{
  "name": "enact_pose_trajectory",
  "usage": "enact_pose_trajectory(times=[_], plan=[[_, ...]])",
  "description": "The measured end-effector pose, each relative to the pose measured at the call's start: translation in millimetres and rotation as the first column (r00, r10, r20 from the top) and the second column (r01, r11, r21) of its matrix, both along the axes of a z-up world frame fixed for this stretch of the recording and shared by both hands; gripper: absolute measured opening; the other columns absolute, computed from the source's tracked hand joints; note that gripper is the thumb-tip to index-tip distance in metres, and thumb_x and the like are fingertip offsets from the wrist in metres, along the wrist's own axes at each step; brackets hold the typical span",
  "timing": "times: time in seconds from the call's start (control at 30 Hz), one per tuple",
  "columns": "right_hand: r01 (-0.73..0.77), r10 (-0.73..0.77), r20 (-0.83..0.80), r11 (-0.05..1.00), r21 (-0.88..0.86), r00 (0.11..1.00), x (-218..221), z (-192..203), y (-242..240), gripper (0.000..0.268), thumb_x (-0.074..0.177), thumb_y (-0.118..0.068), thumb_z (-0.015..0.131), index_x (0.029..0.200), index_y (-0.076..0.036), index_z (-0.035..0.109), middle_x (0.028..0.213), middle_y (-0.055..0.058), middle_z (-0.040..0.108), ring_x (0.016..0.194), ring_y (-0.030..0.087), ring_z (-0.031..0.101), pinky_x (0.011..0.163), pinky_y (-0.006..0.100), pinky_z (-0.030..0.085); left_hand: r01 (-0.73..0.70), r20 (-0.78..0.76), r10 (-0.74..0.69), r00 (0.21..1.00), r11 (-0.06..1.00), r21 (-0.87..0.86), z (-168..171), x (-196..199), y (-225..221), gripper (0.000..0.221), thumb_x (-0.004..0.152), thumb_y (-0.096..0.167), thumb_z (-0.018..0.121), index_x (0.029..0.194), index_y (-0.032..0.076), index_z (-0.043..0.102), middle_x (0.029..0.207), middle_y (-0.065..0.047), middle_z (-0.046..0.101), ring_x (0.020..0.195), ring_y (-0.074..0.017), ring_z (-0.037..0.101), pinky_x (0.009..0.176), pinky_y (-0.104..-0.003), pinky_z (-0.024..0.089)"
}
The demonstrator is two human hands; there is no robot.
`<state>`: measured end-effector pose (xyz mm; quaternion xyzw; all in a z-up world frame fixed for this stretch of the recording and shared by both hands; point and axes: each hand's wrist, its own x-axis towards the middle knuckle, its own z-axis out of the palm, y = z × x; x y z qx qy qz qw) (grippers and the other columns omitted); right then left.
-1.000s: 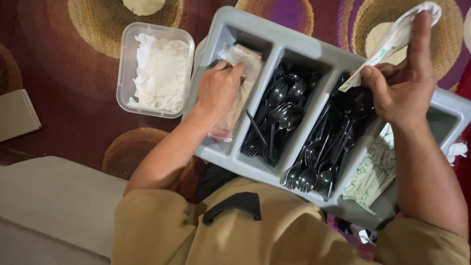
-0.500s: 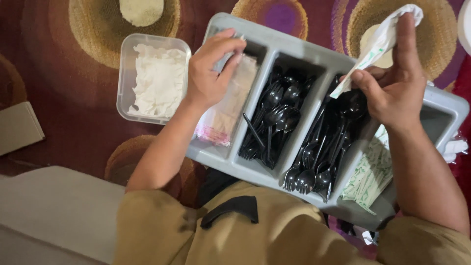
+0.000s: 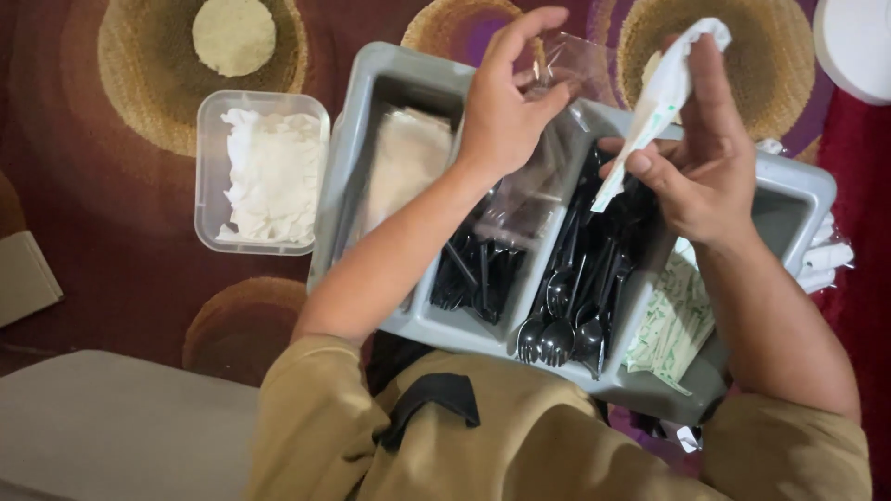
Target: Wrapping plastic cutlery in napkins and placing them in a partitioned tray.
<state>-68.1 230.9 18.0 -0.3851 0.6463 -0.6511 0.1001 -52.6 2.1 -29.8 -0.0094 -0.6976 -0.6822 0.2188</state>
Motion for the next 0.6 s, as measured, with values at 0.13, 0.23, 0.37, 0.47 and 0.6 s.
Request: enact_pose_trajectory(times=[0.13,0.23,0.37,0.47,0.6], plan=[[-0.007,0.006,0.066,1.0,0.014,0.998,-3.5,-6.7,0.2,0.087,0.102,0.013,0.062,0.17,-0.01,0.013,0.182,0.006,0.006,0.17,0.04,0.028,0.109,0.058,0.065,-0.015,0.048,0.014,0.999,0.999,0.034,-2.6,6.6,5.0,0.048,0.092,0.003,0.082,0.131,0.019,0.06,0.132,0.002,0.068,0.117,-0.0142,0.068,0.102,-0.029,0.06],[-0.03,0.028,0.09,0.999,0.025,0.996,-2.5,-9.5,-0.9,0.086,0.102,0.013,0.062,0.169,-0.009,0.013,0.181,0.007,0.006,0.146,0.04,0.044,0.11,0.057,0.063,-0.013,0.104,0.018,0.994,0.999,-0.049,9.5,13.4,-1.2,0.048,0.089,0.003,0.082,0.129,0.016,0.058,0.11,0.002,0.074,0.1,-0.0158,0.076,0.095,-0.033,0.062],[-0.01,0.004,0.082,0.998,0.069,0.997,-1.7,-16.4,-0.4,0.089,0.099,0.016,0.062,0.169,-0.005,0.011,0.181,0.013,0.006,0.153,0.036,0.043,0.106,0.05,0.062,-0.158,0.022,0.166,0.986,0.964,-0.213,39.9,36.2,-53.5,0.052,0.083,-0.001,0.086,0.123,0.018,0.06,0.092,0.002,0.077,0.089,-0.0134,0.076,0.091,-0.031,0.065],[-0.016,0.013,0.034,0.997,0.073,0.999,-7.4,-16.1,3.2,0.091,0.1,0.018,0.062,0.17,-0.009,0.011,0.183,0.01,0.006,0.159,0.045,0.042,0.103,0.056,0.063,-0.178,0.211,0.224,0.951,0.96,-0.216,53.1,62.1,-103.7,0.049,0.087,-0.005,0.081,0.124,0.014,0.055,0.098,-0.006,0.068,0.084,-0.0152,0.077,0.037,-0.024,0.066],[-0.064,0.063,0.018,0.997,0.038,0.998,-2.9,-3.3,0.7,0.092,0.104,0.026,0.055,0.173,-0.017,0.012,0.185,0.007,0.008,0.161,0.052,0.04,0.106,0.064,0.061,-0.239,0.18,0.34,0.923,0.873,-0.426,16.3,77.1,-125.9,0.054,0.082,-0.004,0.077,0.125,0.019,0.056,0.087,0.0,0.069,0.085,-0.0128,0.068,0.084,-0.027,0.054]])
